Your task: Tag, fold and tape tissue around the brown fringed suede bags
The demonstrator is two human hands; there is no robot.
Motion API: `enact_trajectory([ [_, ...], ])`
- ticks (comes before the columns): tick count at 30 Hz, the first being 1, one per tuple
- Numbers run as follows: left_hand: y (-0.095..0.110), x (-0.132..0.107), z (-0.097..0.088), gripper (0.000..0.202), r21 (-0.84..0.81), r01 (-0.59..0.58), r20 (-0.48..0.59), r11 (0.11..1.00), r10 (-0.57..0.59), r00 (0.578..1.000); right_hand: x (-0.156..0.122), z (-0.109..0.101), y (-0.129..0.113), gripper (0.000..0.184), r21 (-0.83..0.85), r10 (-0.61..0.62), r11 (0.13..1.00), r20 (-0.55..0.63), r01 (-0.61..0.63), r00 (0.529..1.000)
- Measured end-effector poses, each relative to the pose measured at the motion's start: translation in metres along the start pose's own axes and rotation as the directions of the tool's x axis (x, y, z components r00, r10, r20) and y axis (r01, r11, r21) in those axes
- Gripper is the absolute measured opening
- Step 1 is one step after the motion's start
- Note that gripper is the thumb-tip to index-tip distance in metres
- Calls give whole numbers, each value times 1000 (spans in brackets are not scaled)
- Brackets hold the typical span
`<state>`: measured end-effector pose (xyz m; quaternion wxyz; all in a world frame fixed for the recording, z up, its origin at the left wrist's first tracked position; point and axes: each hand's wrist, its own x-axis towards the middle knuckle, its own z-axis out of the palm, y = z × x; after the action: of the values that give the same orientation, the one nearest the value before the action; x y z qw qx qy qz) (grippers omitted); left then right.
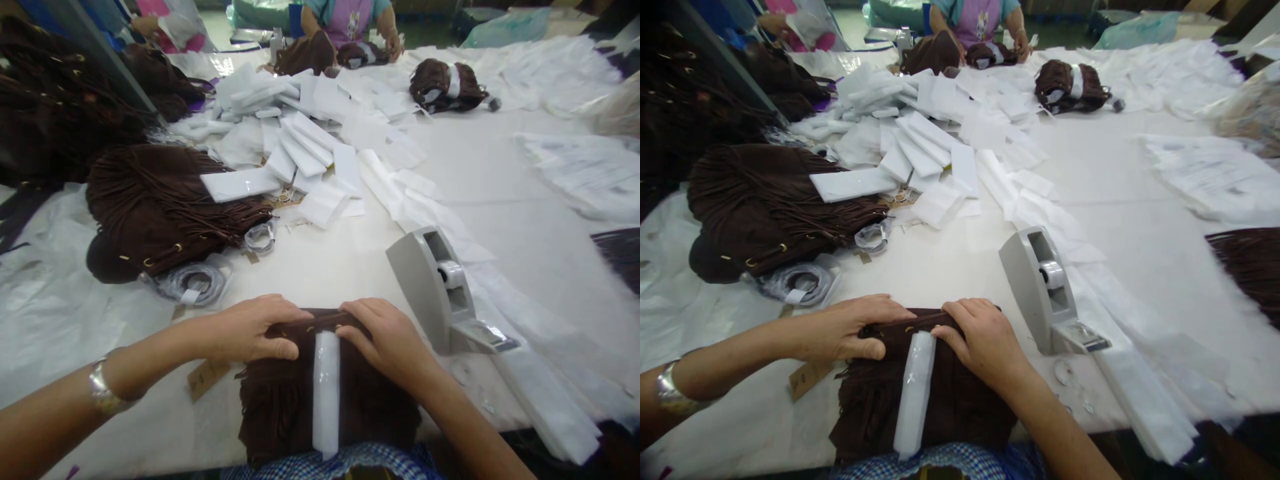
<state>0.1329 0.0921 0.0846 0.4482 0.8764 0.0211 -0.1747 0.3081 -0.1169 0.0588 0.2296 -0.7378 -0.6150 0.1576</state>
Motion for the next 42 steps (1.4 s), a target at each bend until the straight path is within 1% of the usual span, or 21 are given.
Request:
enact_trajectory([
  [3,-5,-3,15,48,119,29,-113,993,-15,993,5,-1,1,34,-54,52,997,63,-48,997],
  [5,-9,-2,20,46,113,45,-173,993,-25,985,8,-1,1,36,-75,77,995,58,-73,995],
  [8,-11,-1,22,47,18,44,-215,999,-39,976,8,0,1,41,-75,104,992,30,-102,994],
  [12,-7,0,25,51,-71,125,-253,990,-139,958,8,5,3,38,-67,121,990,-38,-123,992],
  [15,-10,3,31,53,-59,183,-307,981,-192,932,13,10,4,34,-89,87,991,-99,-96,991],
  [17,-14,6,34,51,4,178,-344,984,-166,924,17,11,4,30,-125,44,990,-139,-62,989],
  [19,-15,7,35,45,144,118,-416,982,-49,908,18,9,2,27,-153,-27,988,-206,-5,978],
  [20,-14,6,35,42,243,65,-458,968,56,887,17,6,1,26,-158,-74,987,-247,35,966],
  [22,-9,0,35,40,454,-79,-488,888,322,811,10,-1,-5,23,-157,-171,980,-332,125,928],
  [24,-2,-9,39,46,600,-217,-418,770,533,736,1,-7,-10,20,-148,-244,968,-383,202,891],
  [25,0,-14,42,50,637,-270,-374,722,595,712,-4,-9,-13,21,-145,-258,965,-382,218,887],
  [27,0,-19,48,50,668,-302,-330,680,635,698,-9,-10,-15,26,-148,-242,967,-304,205,922],
  [28,-2,-19,50,47,672,-272,-337,689,611,716,-9,-9,-15,30,-157,-213,971,-227,180,950],
  [29,-6,-17,52,42,663,-212,-358,718,553,753,-7,-7,-14,33,-172,-172,974,-137,148,975],
  [31,-15,-7,54,32,608,-47,-387,793,347,854,3,-3,-9,36,-210,-80,974,35,86,996],
  [32,-20,-1,54,31,573,42,-385,819,223,896,9,0,-7,35,-227,-32,972,100,54,995],
  [33,-23,5,53,31,545,121,-373,830,111,921,16,1,-4,33,-242,13,970,143,22,990],
  [35,-27,14,50,32,521,234,-375,821,-26,927,26,4,1,28,-262,84,965,182,-34,980],
  [37,-28,18,47,36,518,316,-424,795,-82,902,32,4,4,28,-266,113,962,179,-62,977],
  [39,-28,19,44,40,503,362,-489,784,-87,868,35,5,6,32,-253,109,965,142,-71,984],
  [42,-29,20,36,39,466,367,-554,805,-57,830,42,6,10,39,-230,109,969,50,-95,993],
])
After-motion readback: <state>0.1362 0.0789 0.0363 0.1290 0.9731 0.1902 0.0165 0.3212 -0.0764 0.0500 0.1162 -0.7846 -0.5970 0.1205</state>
